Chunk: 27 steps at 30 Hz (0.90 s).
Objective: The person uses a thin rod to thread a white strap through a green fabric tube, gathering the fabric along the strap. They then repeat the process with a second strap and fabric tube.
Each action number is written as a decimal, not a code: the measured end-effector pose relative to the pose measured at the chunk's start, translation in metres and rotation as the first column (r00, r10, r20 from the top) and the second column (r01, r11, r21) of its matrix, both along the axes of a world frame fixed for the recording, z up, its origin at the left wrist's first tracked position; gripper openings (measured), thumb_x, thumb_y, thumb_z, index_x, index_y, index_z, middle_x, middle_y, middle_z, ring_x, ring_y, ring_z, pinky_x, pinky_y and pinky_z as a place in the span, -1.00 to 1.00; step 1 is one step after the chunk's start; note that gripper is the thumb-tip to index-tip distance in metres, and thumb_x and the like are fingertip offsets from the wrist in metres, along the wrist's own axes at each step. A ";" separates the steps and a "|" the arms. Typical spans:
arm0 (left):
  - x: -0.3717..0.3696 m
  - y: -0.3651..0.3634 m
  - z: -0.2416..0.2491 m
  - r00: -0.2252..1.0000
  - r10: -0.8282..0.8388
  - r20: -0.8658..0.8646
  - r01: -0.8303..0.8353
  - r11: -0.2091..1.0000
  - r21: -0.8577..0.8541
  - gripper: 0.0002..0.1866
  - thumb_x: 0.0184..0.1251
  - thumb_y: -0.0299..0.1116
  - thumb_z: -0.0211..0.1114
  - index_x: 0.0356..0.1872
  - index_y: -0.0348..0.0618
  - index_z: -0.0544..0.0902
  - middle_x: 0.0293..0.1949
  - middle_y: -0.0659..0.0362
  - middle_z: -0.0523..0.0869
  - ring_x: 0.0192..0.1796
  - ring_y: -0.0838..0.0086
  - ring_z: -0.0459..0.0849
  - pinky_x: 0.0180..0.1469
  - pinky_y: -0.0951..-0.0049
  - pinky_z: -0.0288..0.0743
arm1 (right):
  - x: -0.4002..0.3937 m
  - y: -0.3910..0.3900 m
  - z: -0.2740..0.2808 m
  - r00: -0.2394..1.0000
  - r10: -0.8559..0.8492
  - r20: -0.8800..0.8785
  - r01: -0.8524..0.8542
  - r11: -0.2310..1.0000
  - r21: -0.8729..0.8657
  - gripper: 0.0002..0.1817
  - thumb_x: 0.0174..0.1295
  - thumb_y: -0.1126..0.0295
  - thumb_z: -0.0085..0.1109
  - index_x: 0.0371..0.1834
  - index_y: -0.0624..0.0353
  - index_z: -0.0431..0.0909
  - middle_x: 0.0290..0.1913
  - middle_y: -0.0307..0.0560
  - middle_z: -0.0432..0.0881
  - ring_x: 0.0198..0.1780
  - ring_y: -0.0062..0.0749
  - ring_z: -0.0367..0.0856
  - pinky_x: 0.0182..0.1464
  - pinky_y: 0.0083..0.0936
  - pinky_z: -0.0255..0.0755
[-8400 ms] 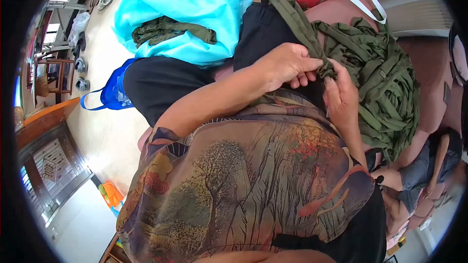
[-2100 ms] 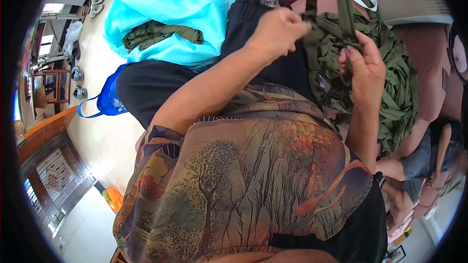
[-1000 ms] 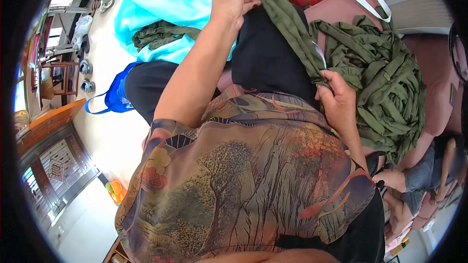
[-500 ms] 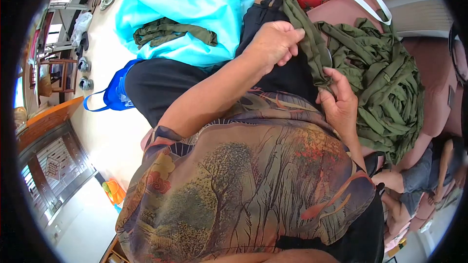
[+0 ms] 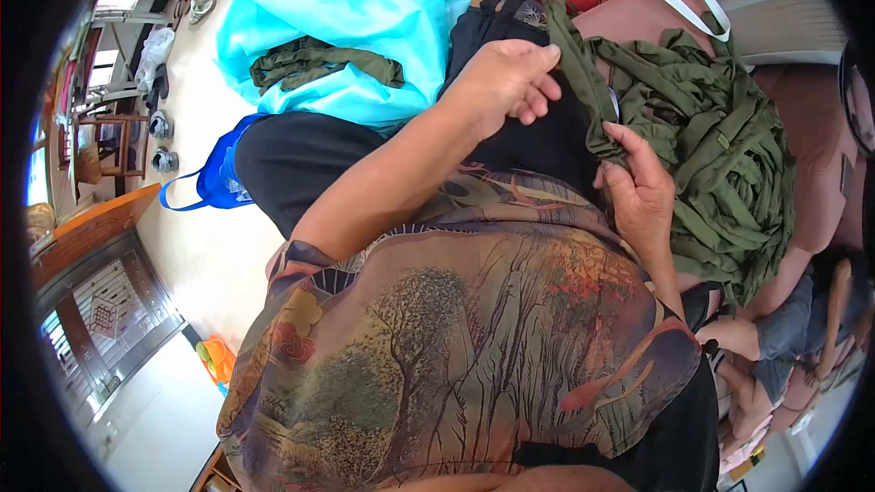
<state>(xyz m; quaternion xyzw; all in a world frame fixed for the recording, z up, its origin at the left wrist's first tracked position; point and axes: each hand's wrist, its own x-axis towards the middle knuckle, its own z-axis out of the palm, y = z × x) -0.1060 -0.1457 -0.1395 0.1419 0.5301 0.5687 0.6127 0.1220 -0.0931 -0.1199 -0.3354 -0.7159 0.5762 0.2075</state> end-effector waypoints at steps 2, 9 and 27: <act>0.003 0.006 -0.005 0.999 0.020 0.035 -0.021 0.999 0.045 -0.72 0.43 -0.16 0.27 -0.32 -0.19 0.57 -0.48 0.17 0.67 -0.60 0.59 0.59 -0.62 0.61 0.42 | -0.001 -0.002 -0.003 0.999 0.008 -0.037 -0.008 1.000 -0.002 -0.60 0.25 0.67 0.05 0.18 0.27 0.51 -0.31 -0.24 0.60 -0.34 -0.66 0.52 -0.24 -0.67 0.44; 0.044 0.004 0.001 0.942 -0.304 -0.144 0.303 0.953 -0.029 -0.73 0.47 -0.25 0.21 -0.47 -0.08 0.55 -0.58 0.26 0.62 -0.65 0.66 0.50 -0.66 0.66 0.30 | -0.001 -0.001 -0.004 0.997 -0.055 -0.052 0.050 0.995 -0.091 -0.51 0.27 0.69 0.03 0.31 0.26 0.40 -0.28 -0.24 0.59 -0.34 -0.67 0.50 -0.22 -0.69 0.43; 0.012 0.032 0.012 0.999 -0.030 0.020 0.025 0.977 0.214 -0.72 0.40 -0.17 0.31 -0.28 -0.21 0.63 -0.45 0.20 0.68 -0.58 0.63 0.57 -0.59 0.64 0.39 | -0.014 0.002 0.026 0.999 -0.047 -0.011 0.048 0.994 0.095 -0.45 0.26 0.43 0.25 0.32 0.27 0.37 -0.14 -0.18 0.62 -0.20 -0.53 0.55 -0.06 -0.55 0.48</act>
